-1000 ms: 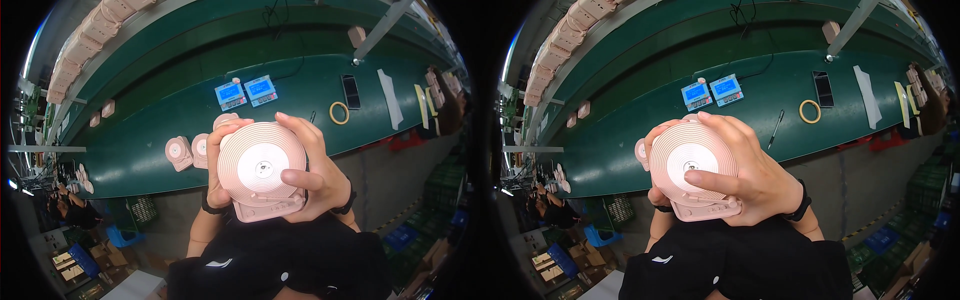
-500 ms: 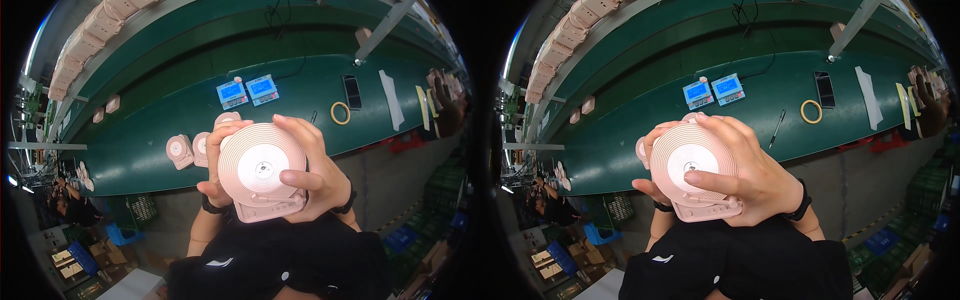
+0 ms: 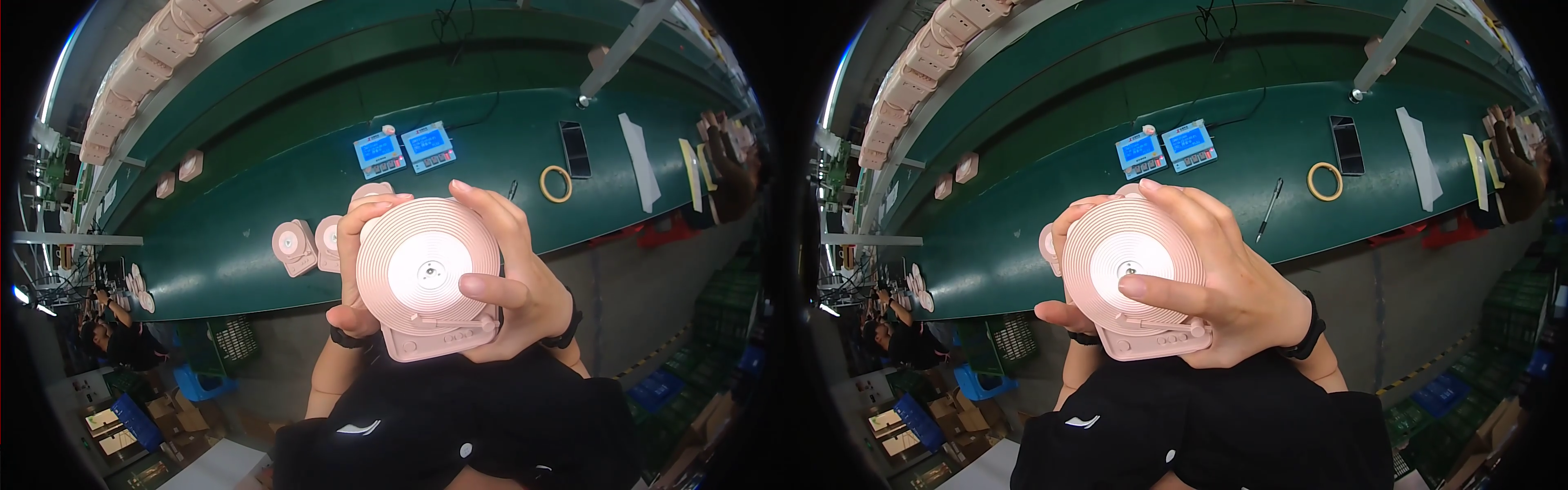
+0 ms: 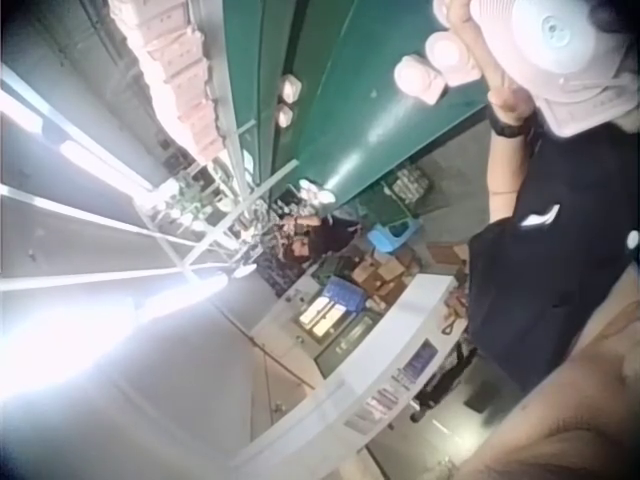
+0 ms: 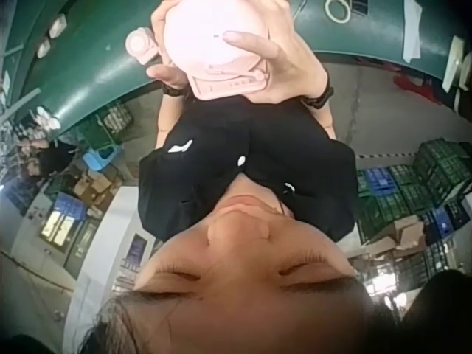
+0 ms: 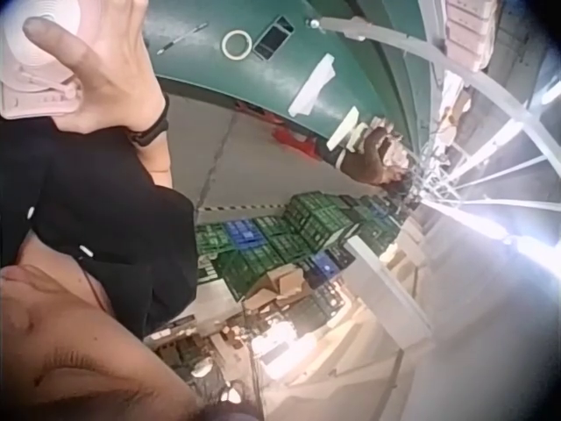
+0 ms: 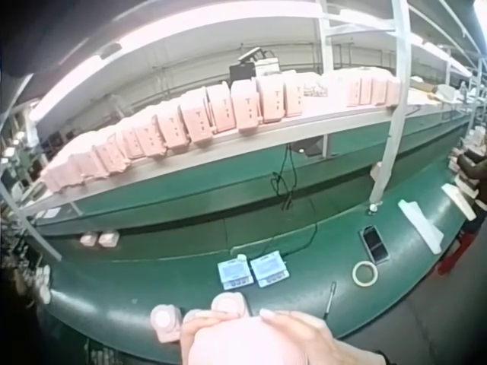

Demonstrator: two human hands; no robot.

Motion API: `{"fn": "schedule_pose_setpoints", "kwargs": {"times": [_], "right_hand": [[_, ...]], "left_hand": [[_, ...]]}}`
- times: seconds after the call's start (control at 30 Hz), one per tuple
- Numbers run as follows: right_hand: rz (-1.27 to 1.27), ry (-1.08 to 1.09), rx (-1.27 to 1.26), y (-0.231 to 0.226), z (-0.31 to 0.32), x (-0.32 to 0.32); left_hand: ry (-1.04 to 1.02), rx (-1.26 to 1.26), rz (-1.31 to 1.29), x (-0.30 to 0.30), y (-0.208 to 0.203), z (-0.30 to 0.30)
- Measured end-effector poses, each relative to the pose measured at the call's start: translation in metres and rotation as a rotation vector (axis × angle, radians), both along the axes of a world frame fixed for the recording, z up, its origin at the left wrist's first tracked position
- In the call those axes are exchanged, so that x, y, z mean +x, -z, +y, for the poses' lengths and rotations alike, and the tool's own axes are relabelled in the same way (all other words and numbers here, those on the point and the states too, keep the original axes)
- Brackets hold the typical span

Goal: The person picks up pink record players from a shelf, places them on the workbench, and tests them by pressing buttons and moving the tonearms. After inspecting each device, they return the record players to the shelf.

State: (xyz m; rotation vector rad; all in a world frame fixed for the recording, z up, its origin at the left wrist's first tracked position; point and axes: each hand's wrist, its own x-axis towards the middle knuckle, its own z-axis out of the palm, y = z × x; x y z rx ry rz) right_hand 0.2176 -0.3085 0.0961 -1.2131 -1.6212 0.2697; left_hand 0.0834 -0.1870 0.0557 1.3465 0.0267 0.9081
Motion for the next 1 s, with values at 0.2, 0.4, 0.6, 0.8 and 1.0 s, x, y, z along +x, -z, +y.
{"fn": "schedule_pose_setpoints", "kwargs": {"times": [0.2,0.4,0.6,0.8,1.0], "right_hand": [[0.005,-0.006,0.002,-0.0010,0.0002,0.0003],[0.006,-0.020,-0.012,-0.0018,-0.0010,0.0007],[0.016,-0.030,-0.022,0.0004,-0.0039,0.0021],[0.203,-0.014,0.059,0.0062,-0.0041,-0.0058],[0.186,-0.034,0.052,0.0060,-0.0031,-0.0056]], "left_hand": [[-0.012,-0.003,0.011,-0.0005,-0.0014,-0.0021],[-0.019,0.013,0.007,-0.0004,0.0004,-0.0020],[-0.019,0.004,0.020,-0.0010,-0.0013,-0.0040],[-0.015,0.034,0.016,-0.0007,-0.0007,-0.0024],[-0.044,0.043,0.001,-0.0011,-0.0002,-0.0036]]}}
